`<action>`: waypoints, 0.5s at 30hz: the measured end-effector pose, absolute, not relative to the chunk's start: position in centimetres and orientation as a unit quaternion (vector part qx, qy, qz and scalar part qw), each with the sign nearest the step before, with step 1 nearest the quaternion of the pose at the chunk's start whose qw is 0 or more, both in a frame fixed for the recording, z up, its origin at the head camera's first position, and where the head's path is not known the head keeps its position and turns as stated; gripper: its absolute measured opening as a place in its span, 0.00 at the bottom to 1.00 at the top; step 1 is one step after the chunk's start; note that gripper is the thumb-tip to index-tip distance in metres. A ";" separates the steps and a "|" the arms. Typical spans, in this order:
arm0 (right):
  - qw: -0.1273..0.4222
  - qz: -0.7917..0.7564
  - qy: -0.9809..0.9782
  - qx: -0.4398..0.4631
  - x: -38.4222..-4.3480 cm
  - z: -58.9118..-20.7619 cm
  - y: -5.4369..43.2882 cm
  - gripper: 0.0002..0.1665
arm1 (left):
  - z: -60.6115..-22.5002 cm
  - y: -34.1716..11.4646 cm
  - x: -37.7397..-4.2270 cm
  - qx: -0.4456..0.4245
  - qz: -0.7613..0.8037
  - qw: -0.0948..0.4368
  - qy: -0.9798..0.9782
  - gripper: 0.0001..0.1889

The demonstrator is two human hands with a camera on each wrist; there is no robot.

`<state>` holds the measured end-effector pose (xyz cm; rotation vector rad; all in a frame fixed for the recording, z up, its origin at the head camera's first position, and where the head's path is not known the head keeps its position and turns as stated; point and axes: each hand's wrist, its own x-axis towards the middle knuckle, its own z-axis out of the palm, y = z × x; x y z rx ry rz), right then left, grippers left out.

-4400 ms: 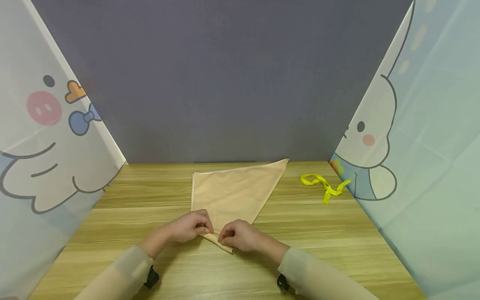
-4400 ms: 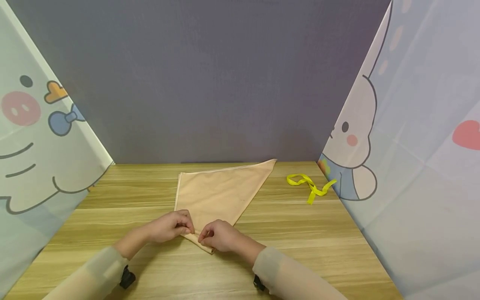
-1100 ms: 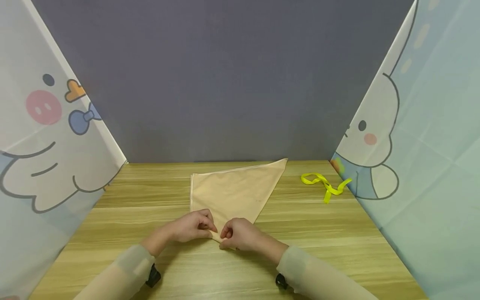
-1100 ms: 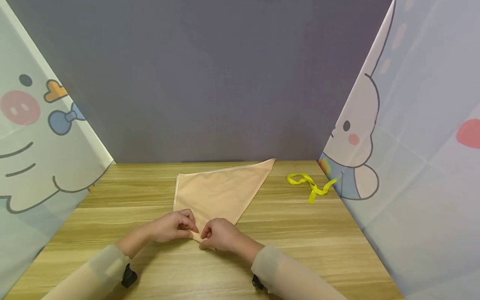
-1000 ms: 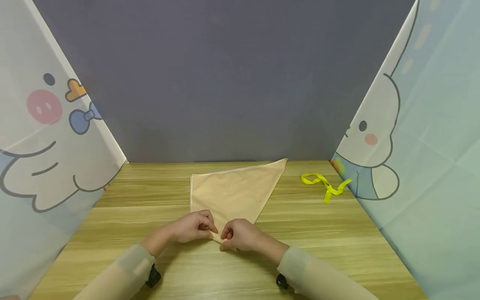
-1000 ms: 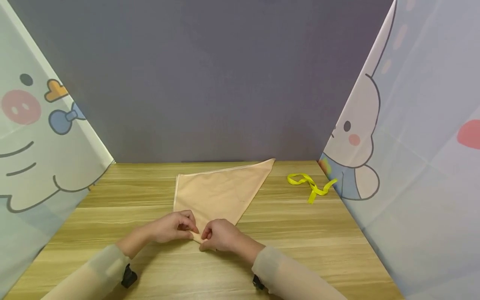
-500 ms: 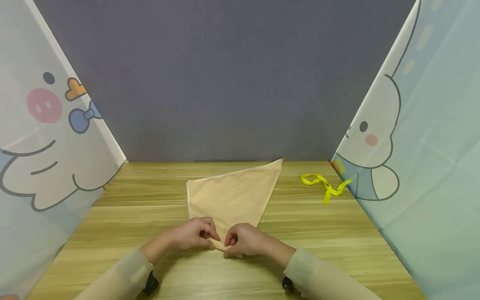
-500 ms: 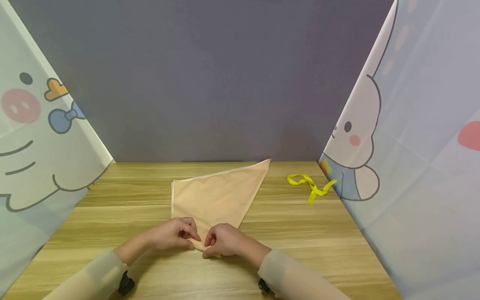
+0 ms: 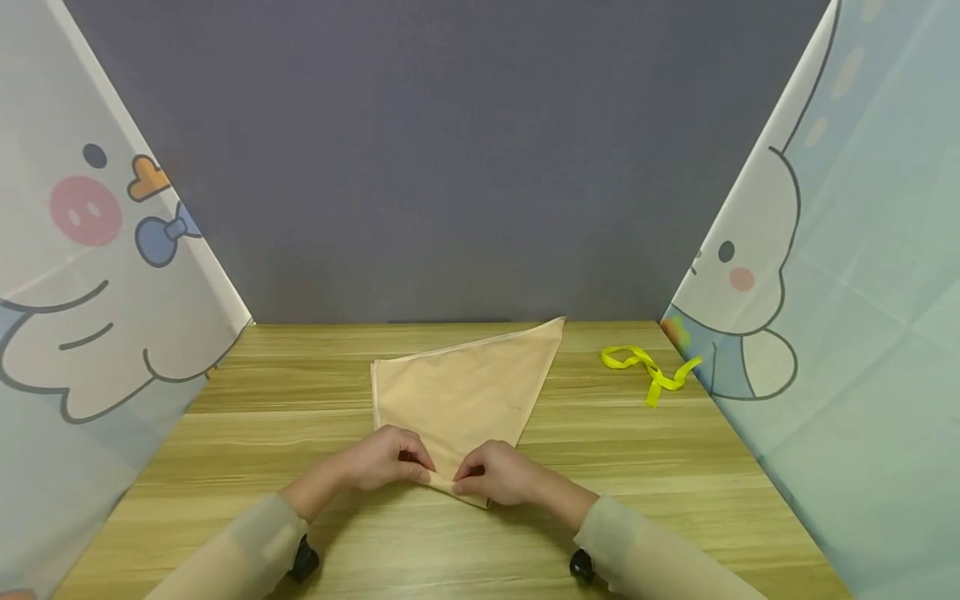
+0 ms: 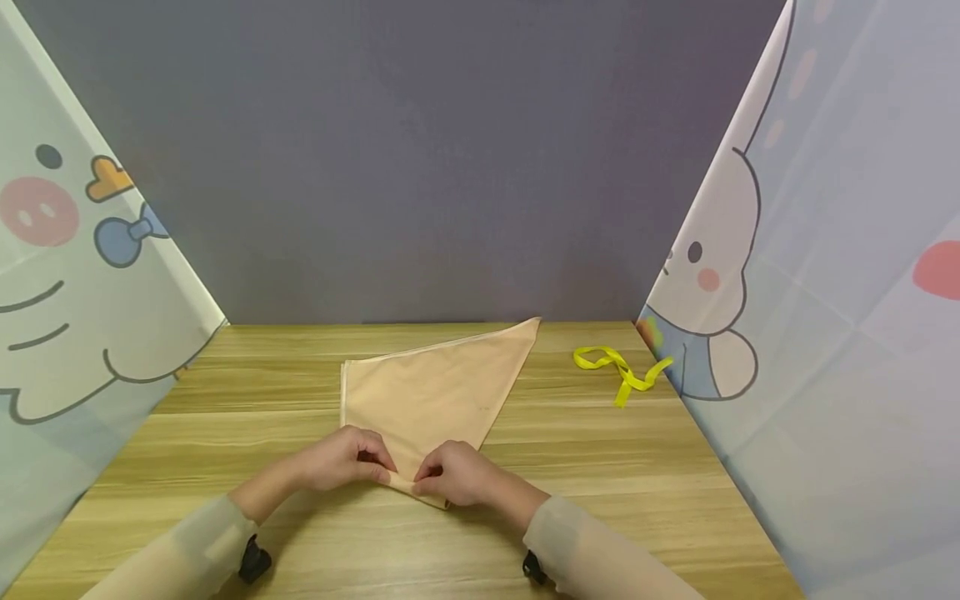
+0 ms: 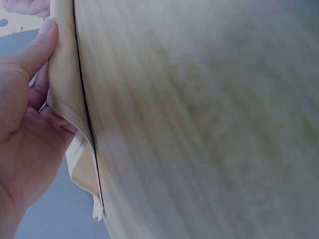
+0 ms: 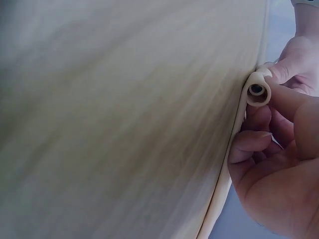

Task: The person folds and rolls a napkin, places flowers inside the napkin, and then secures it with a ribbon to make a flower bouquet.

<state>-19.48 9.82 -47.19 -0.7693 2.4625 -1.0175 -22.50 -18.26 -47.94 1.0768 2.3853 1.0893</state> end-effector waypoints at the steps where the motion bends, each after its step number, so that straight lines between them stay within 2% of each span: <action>1: 0.183 -0.361 0.873 -0.273 -19.5 -47.2 9.9 0.07 | -47.9 -18.2 -22.6 0.372 0.381 0.152 0.833 0.02; 5: 0.180 -0.363 0.872 -0.276 -19.8 -47.3 9.9 0.07 | -47.8 -18.1 -22.7 0.366 0.378 0.149 0.837 0.02; 9: 0.190 -0.389 0.858 -0.275 -19.8 -47.4 10.0 0.02 | -47.8 -18.0 -22.8 0.370 0.369 0.144 0.840 0.04; 15: 0.203 -0.415 0.845 -0.270 -19.8 -47.3 10.2 0.05 | -47.9 -17.7 -22.9 0.359 0.394 0.176 0.828 0.04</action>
